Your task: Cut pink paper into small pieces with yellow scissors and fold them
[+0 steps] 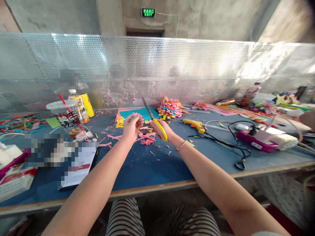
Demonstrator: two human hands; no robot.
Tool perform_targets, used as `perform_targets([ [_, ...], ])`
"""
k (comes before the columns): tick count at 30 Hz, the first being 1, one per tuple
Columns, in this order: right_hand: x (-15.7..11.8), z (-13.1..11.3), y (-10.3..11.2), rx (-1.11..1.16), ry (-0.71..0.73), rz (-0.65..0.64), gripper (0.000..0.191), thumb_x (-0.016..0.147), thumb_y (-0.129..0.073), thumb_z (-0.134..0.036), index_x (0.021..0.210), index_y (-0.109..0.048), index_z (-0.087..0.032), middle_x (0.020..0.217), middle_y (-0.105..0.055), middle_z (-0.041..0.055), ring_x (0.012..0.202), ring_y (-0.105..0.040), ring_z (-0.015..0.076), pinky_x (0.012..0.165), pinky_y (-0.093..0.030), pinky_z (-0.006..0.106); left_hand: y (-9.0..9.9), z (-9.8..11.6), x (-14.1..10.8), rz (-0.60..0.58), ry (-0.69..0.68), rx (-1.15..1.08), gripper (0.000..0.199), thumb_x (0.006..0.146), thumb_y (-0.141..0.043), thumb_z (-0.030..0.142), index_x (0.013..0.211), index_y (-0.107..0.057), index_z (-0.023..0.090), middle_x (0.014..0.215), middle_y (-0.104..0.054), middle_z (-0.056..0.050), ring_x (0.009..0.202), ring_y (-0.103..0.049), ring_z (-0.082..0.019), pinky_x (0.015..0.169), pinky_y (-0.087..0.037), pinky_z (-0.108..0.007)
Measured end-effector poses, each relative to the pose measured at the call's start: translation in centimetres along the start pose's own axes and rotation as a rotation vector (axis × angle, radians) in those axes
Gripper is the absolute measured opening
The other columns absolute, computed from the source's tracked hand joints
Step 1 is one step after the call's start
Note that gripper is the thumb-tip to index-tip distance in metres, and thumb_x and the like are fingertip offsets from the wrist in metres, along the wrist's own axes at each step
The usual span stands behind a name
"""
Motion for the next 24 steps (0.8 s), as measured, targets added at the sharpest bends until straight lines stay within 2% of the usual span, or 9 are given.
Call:
perform_targets([
  [3, 0.7, 1.7, 0.9, 0.057, -0.054, 0.062, 0.051, 0.071, -0.044, -0.068, 0.062, -0.04, -0.018, 0.05, -0.037, -0.0039, 0.043, -0.033, 0.0069, 0.041, -0.024, 0.022, 0.2, 0.2, 0.0, 0.006, -0.015, 0.05, 0.012, 0.063, -0.068, 0.021, 0.071, -0.061, 0.016, 0.054, -0.06, 0.002, 0.047, -0.055, -0.006, 0.048, -0.044, -0.016],
  [8, 0.8, 2.2, 0.6, 0.117, -0.064, 0.036, 0.052, 0.067, -0.048, -0.069, 0.067, -0.044, -0.017, 0.053, -0.039, -0.0039, 0.044, -0.034, 0.0064, 0.041, -0.026, 0.021, 0.5, -0.1, 0.2, 0.024, 0.012, -0.058, 0.009, 0.067, -0.056, 0.012, 0.071, -0.064, 0.013, 0.07, -0.066, -0.005, 0.068, -0.064, -0.011, 0.069, -0.05, -0.023],
  [12, 0.5, 1.2, -0.1, 0.132, -0.011, -0.011, 0.052, 0.069, -0.046, -0.068, 0.07, -0.046, -0.016, 0.055, -0.04, -0.0039, 0.046, -0.035, 0.0065, 0.042, -0.027, 0.021, 0.8, 0.3, 0.4, 0.037, -0.038, 0.018, 0.013, 0.066, -0.06, 0.017, 0.077, -0.065, 0.015, 0.074, -0.067, -0.004, 0.071, -0.063, -0.011, 0.063, -0.047, -0.021],
  [17, 0.1, 0.7, -1.0, 0.145, 0.016, -0.063, 0.05, 0.071, -0.046, -0.068, 0.071, -0.042, -0.018, 0.054, -0.04, -0.0048, 0.045, -0.036, 0.0065, 0.042, -0.028, 0.021, 1.4, 1.2, 0.6, 0.094, -0.162, 0.026, 0.023, 0.059, -0.066, 0.013, 0.081, -0.063, 0.019, 0.061, -0.063, 0.002, 0.06, -0.058, -0.007, 0.058, -0.042, -0.017],
  [24, -1.2, -0.5, -2.1, 0.183, 0.017, -0.213, 0.046, 0.076, -0.043, -0.065, 0.072, -0.04, -0.019, 0.053, -0.037, -0.0053, 0.044, -0.034, 0.0074, 0.043, -0.029, 0.023, 0.9, 1.1, 0.1, 0.068, -0.093, -0.038, 0.014, 0.056, -0.067, 0.01, 0.063, -0.057, 0.017, 0.063, -0.063, 0.002, 0.062, -0.06, -0.008, 0.064, -0.046, -0.019],
])
Point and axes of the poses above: each hand's wrist, its own x-axis towards the middle knuckle, its own y-axis out of the back of the hand, z = x × y, the point moved 10 cm from there along x, towards the middle knuckle
